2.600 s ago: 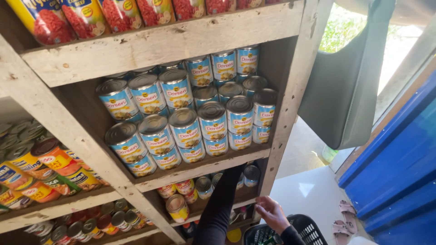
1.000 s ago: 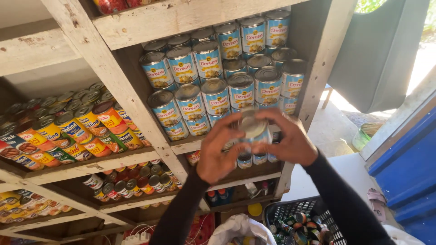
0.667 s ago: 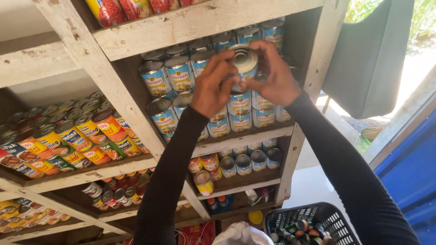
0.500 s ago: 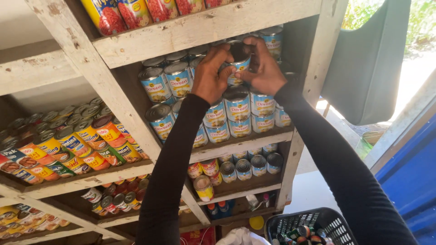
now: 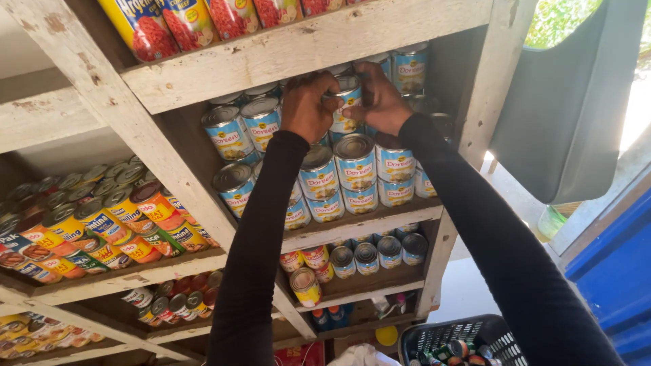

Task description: Organizing and moving canned goods on wooden shelves in a grocery store.

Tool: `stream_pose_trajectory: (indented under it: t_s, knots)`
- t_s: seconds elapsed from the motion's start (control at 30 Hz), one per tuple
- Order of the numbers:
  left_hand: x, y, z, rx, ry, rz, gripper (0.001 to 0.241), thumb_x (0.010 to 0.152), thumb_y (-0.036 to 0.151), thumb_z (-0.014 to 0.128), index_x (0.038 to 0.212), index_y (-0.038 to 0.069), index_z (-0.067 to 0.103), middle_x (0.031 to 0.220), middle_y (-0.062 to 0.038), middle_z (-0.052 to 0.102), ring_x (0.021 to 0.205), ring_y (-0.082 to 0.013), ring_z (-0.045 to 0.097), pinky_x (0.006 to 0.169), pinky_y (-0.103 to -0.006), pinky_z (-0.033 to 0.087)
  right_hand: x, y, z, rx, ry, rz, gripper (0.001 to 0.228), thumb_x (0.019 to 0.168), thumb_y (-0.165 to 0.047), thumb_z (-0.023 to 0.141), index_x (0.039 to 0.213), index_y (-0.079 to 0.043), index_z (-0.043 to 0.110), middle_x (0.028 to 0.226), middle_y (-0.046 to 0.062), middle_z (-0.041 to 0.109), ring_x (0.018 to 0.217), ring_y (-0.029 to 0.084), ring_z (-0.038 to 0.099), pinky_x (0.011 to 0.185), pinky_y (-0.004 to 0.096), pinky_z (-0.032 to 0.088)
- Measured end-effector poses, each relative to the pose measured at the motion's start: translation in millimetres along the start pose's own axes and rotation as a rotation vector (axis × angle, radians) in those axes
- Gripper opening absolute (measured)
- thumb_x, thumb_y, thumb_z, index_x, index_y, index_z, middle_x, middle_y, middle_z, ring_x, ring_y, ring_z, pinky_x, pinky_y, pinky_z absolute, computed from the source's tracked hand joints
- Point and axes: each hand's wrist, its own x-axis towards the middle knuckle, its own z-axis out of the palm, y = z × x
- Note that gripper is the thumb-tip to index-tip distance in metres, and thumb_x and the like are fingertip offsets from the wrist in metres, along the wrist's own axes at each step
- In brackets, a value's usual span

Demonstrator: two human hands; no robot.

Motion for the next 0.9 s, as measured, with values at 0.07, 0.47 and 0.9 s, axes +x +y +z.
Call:
stream_pose_trajectory:
  t_s: [0.07,0.47,0.9]
  knots:
    - [-0.7,1.3,-1.9,0.000,-0.015,-0.008,0.022,0.078,0.013,0.082,0.091,0.011,0.065,0.093,-0.009,0.071,0.095,-0.0361,0.066,0.091,-0.0482,0.045,-2.6,2.7,0.9,0.030,-0.031,-0.056,0.085,0.091,0.005,0.077,0.155,-0.005,0.024,0.139,0.014,0.057,0.128,0.022,0.058,0.101,0.036,0.056]
    - [-2.4,3.9,-7.1,0.034,-0.123,-0.050,0.025,0.084,0.014,0.079,0.102,0.012,0.062,0.100,-0.010,0.070,0.095,-0.0372,0.066,0.095,-0.0512,0.044,-20.3,-53.7,12.4,-0.332,0.068,0.110,0.083,0.075,-0.015,0.090,0.144,-0.001,0.046,0.123,0.014,0.071,0.112,0.021,0.071,0.093,0.034,0.059]
    - [-0.3,9.6,-12.8,0.055,-0.120,-0.100,0.030,0.073,0.013,0.083,0.099,0.015,0.067,0.110,-0.008,0.069,0.117,-0.0365,0.057,0.093,-0.0580,0.040,-18.5,-56.4,15.1,-0.379,0.102,-0.050,0.101,0.073,-0.022,0.096,0.148,0.002,0.034,0.131,0.020,0.065,0.119,0.027,0.066,0.098,0.039,0.054]
